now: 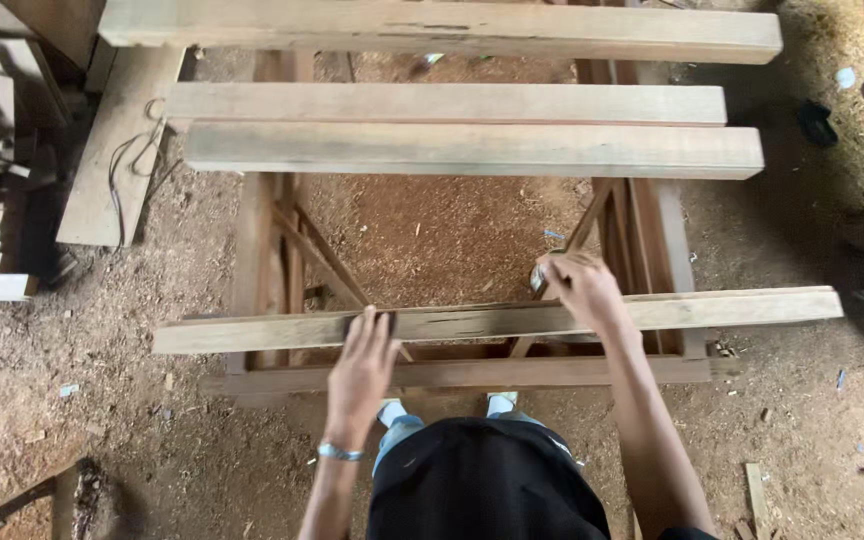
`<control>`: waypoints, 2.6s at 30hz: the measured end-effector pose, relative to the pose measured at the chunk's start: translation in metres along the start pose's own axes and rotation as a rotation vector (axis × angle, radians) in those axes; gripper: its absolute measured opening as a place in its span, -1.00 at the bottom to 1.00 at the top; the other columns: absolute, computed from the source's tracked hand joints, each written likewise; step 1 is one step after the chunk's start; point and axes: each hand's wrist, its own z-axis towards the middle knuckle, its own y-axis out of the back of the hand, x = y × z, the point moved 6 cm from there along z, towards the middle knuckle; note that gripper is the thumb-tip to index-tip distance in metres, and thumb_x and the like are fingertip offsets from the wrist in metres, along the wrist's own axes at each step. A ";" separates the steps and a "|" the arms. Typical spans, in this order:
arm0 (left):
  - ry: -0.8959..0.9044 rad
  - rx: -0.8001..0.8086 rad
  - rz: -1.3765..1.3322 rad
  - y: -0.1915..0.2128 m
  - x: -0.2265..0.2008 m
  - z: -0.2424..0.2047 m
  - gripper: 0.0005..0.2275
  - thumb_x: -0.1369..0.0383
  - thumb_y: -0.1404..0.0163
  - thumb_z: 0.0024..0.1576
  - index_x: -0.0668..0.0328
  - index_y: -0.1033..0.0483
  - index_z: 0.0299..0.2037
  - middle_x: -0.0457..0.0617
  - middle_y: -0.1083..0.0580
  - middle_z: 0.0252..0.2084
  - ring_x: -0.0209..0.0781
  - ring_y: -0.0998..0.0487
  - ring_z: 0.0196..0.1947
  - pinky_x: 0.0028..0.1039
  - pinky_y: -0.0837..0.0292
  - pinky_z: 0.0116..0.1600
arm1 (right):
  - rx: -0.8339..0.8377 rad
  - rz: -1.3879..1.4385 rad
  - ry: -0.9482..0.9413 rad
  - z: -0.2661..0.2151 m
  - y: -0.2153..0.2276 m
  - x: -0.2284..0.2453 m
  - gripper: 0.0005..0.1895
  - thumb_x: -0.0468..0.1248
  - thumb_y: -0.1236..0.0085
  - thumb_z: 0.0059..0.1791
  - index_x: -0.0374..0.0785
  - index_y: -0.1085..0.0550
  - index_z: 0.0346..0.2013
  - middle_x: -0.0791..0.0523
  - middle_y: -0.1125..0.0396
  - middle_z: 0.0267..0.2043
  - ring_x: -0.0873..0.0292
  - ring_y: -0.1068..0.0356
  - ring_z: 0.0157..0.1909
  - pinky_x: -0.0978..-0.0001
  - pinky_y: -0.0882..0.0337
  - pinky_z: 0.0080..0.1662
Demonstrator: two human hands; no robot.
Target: The person sands long pieces of wood using a small piece of sandpaper by hand, moving the sandpaper back and forth along the surfaces and edges.
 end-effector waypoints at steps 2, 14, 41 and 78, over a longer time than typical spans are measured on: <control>-0.142 -0.175 0.042 0.001 -0.001 -0.005 -0.62 0.21 0.17 0.36 0.06 -0.38 0.35 -0.04 -0.25 0.48 -0.11 -0.24 0.45 -0.29 -0.32 0.32 | 0.220 0.066 -0.221 -0.004 -0.018 -0.015 -0.67 -0.07 0.08 0.10 -0.17 -0.55 -0.05 0.06 -0.52 -0.17 0.02 -0.53 -0.46 0.18 -0.58 -0.41; -0.313 -0.322 0.195 -0.077 -0.119 0.001 -0.63 0.35 0.06 0.26 0.21 -0.41 0.28 0.01 -0.39 0.37 -0.14 -0.39 0.37 -0.36 -0.22 0.46 | 0.561 -0.195 -0.241 -0.011 -0.060 -0.042 -0.23 0.25 0.36 0.22 -0.29 -0.52 -0.46 0.02 -0.42 -0.55 0.06 -0.46 -0.55 0.20 -0.54 -0.50; -0.060 -0.010 0.011 -0.113 -0.154 0.050 -0.69 0.25 0.16 0.41 0.14 -0.42 0.27 -0.01 -0.40 0.32 -0.21 -0.39 0.34 -0.46 -0.33 0.40 | 0.345 0.028 -0.151 -0.010 -0.046 -0.028 -0.36 0.21 0.27 0.13 -0.26 -0.49 -0.41 -0.04 -0.43 -0.57 -0.03 -0.51 -0.54 0.08 -0.53 -0.38; -0.344 -0.263 0.384 -0.073 -0.147 0.006 -0.59 0.33 0.07 0.22 0.01 -0.39 0.31 -0.07 -0.36 0.40 -0.12 -0.33 0.41 -0.29 -0.29 0.44 | 0.096 0.069 0.004 -0.012 -0.021 -0.010 -0.55 0.09 0.07 0.08 -0.18 -0.56 -0.34 -0.02 -0.48 -0.47 -0.12 -0.50 -0.47 0.00 -0.50 -0.39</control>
